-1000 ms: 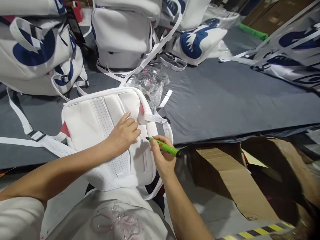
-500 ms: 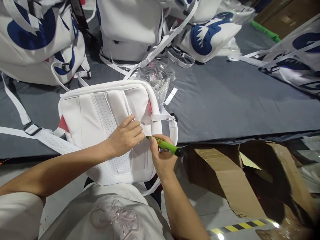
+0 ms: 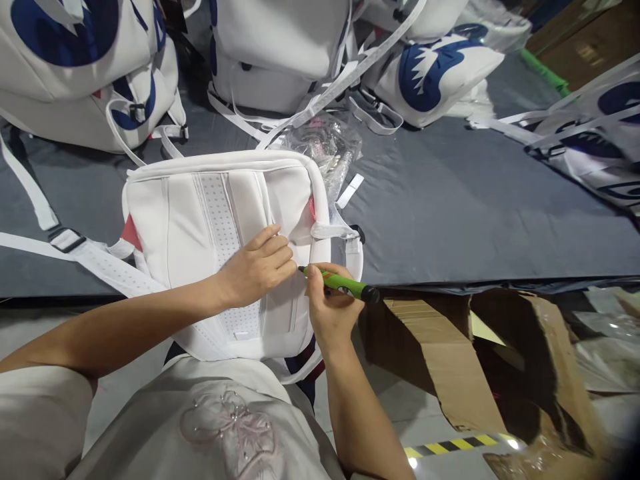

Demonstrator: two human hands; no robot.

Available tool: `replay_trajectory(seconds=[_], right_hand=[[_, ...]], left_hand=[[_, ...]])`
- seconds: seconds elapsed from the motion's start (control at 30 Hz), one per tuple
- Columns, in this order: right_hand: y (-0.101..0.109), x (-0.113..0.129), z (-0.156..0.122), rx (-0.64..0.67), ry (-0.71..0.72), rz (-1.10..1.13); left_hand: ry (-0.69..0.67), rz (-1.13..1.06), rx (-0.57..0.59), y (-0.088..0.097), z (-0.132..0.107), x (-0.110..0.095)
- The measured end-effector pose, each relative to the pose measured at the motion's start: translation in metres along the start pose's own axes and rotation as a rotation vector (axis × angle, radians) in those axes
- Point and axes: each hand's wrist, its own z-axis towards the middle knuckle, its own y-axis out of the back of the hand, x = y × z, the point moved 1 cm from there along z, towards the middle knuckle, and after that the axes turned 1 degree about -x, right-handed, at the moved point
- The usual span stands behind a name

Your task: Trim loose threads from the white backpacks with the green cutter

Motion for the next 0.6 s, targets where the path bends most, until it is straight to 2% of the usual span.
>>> replay_trajectory(seconds=[0.43,0.5,0.6], right_hand=[[-0.002,0.003,0.003,0.020,-0.022,-0.020],[-0.002,0.003,0.006,0.012,-0.010,-0.036],[-0.002,0.006,0.012,0.084,0.069,-0.100]], left_hand=[[0.012,0.014,-0.004,0.000,-0.002,0.001],[0.012,0.009,-0.002,-0.001,-0.002,0.001],[0.017,0.008,-0.016,-0.001,-0.002,0.000]])
